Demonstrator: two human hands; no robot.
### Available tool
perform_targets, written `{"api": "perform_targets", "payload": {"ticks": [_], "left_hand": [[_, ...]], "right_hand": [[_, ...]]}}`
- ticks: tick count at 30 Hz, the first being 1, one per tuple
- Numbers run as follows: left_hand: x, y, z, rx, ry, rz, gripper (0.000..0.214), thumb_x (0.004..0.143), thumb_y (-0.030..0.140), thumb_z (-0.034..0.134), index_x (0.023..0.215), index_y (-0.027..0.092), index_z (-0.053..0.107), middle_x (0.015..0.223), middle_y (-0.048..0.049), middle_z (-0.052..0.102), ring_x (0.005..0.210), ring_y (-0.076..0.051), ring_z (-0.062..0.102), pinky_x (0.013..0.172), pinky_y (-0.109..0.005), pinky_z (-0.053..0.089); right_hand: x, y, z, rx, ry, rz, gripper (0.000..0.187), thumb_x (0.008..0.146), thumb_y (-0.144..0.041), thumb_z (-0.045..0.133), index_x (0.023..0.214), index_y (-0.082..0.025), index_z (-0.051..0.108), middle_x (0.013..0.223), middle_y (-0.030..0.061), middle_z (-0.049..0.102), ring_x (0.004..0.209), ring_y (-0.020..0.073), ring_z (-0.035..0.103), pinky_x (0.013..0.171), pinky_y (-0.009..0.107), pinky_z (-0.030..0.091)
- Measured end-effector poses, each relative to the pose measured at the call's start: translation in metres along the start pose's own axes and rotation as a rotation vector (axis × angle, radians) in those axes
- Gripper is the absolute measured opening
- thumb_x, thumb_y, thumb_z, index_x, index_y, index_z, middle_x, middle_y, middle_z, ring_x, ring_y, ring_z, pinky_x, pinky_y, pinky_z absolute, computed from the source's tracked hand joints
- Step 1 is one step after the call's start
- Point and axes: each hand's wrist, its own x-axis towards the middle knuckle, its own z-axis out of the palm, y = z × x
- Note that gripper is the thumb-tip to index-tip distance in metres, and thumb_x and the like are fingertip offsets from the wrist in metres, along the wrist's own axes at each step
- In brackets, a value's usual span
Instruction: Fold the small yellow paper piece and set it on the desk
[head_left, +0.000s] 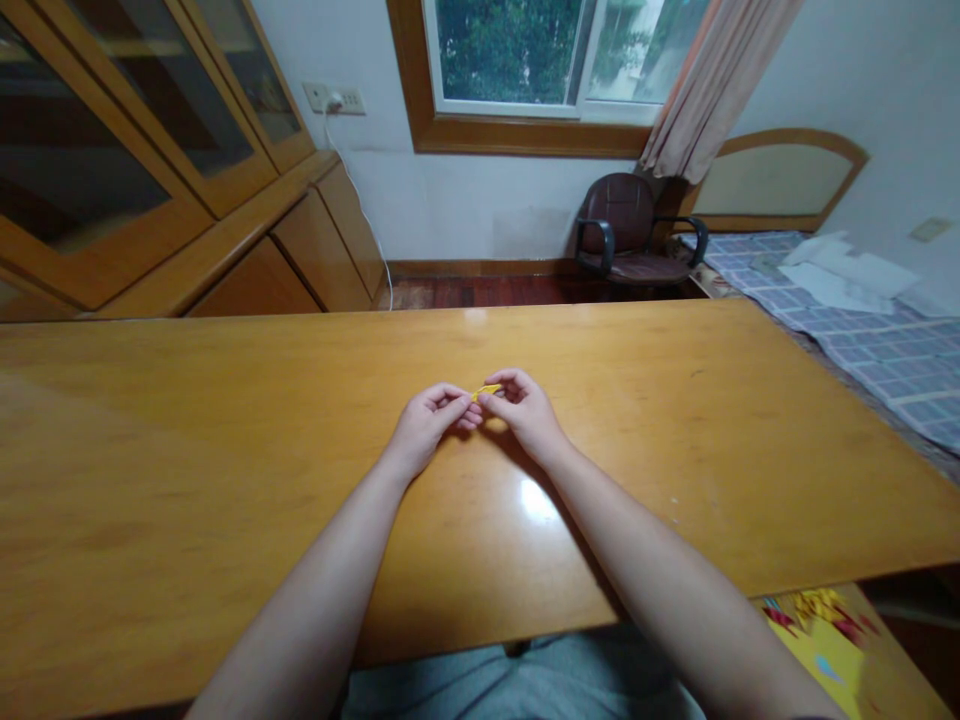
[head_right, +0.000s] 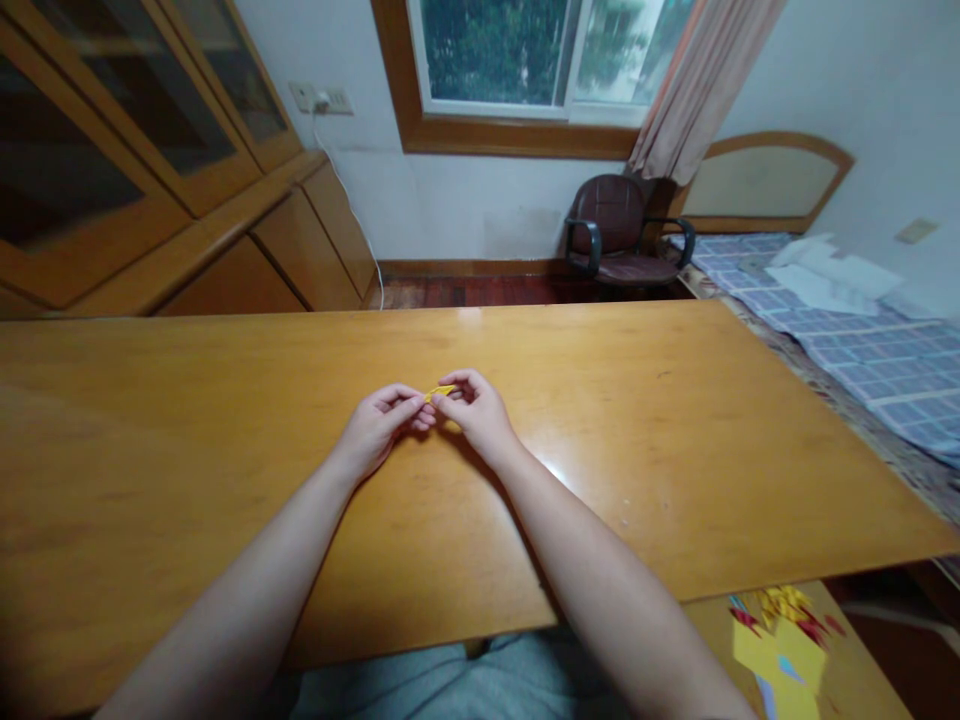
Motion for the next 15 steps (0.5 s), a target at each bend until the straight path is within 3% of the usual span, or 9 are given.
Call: {"api": "perform_targets", "payload": {"ticks": [15], "left_hand": [[-0.001, 0.0014, 0.0021, 0.02, -0.011, 0.008, 0.028, 0.071, 0.037, 0.081, 0.081, 0.015, 0.067, 0.07, -0.0041, 0.072, 0.063, -0.013, 0.066, 0.061, -0.024, 0.052]], "right_hand": [[0.0009, 0.0061, -0.0026, 0.063, -0.03, 0.0, 0.029, 0.07, -0.04, 0.077, 0.088, -0.021, 0.064, 0.075, -0.002, 0.061, 0.069, 0.013, 0.058, 0.071, 0.029, 0.048]]}}
